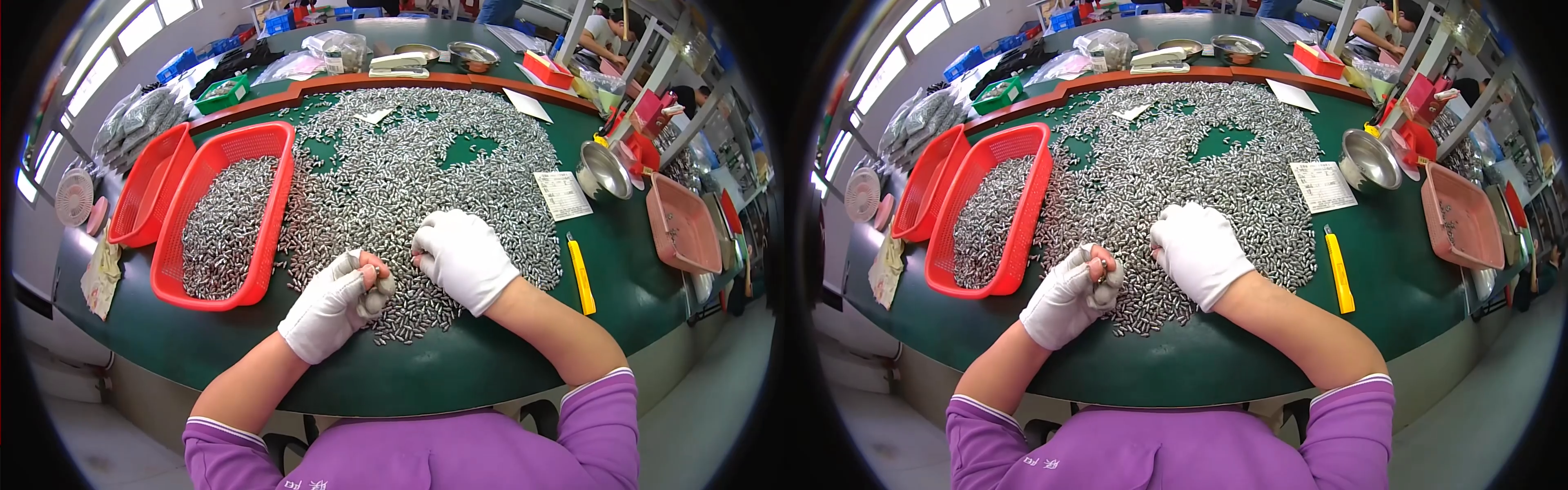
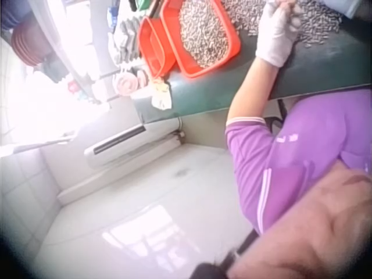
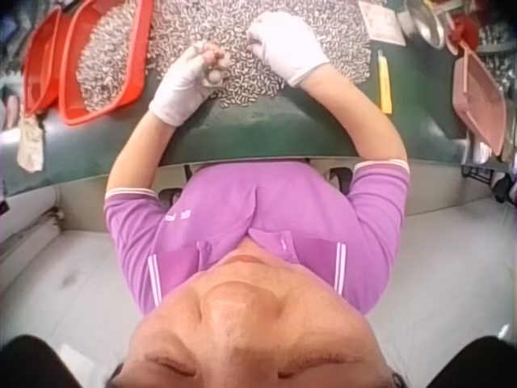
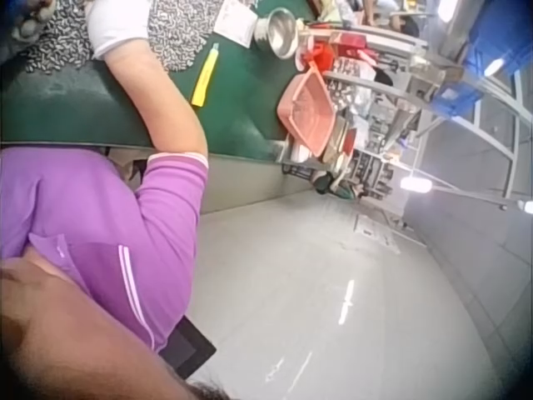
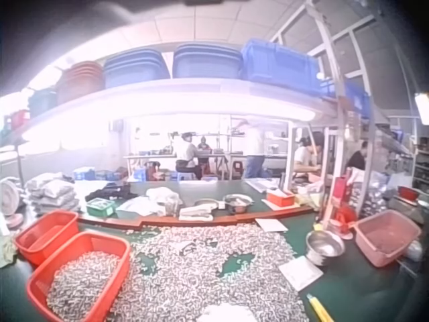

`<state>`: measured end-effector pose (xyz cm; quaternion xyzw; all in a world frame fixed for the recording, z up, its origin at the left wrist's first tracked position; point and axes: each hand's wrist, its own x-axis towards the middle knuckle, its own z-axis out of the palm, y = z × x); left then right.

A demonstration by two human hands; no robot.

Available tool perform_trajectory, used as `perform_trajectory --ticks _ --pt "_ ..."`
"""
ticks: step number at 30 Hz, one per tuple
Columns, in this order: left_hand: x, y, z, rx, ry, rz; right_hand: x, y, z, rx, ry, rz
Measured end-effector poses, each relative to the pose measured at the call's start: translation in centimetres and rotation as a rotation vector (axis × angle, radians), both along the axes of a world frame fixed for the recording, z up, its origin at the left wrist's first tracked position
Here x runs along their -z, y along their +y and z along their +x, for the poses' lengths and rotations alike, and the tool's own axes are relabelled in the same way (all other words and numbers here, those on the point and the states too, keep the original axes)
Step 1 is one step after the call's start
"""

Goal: Sorting and inspecting small metal hardware pins at a manufacturing workbench.

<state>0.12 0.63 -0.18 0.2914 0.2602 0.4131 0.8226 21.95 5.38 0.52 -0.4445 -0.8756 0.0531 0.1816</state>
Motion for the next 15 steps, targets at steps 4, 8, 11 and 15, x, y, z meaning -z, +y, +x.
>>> perform_trajectory --ticks 4,8,11,15 --pt "0.1 0.1 -0.2 0.027 -0.022 -0.003 -0.5 0.1 0.0 -0.038 0.029 0.085" --pt "0.0 0.1 -0.3 0.063 -0.01 -0.03 -2.3 -0.5 -0.4 -0.117 0.445 -0.053" --pt "0.1 0.1 0.1 0.078 -0.023 -0.032 -2.7 -1.3 -0.7 -0.162 0.529 -0.181" --pt "0.2 0.0 0.0 0.092 -0.06 -0.043 -2.5 -1.8 -1.0 -0.227 0.588 -0.243"
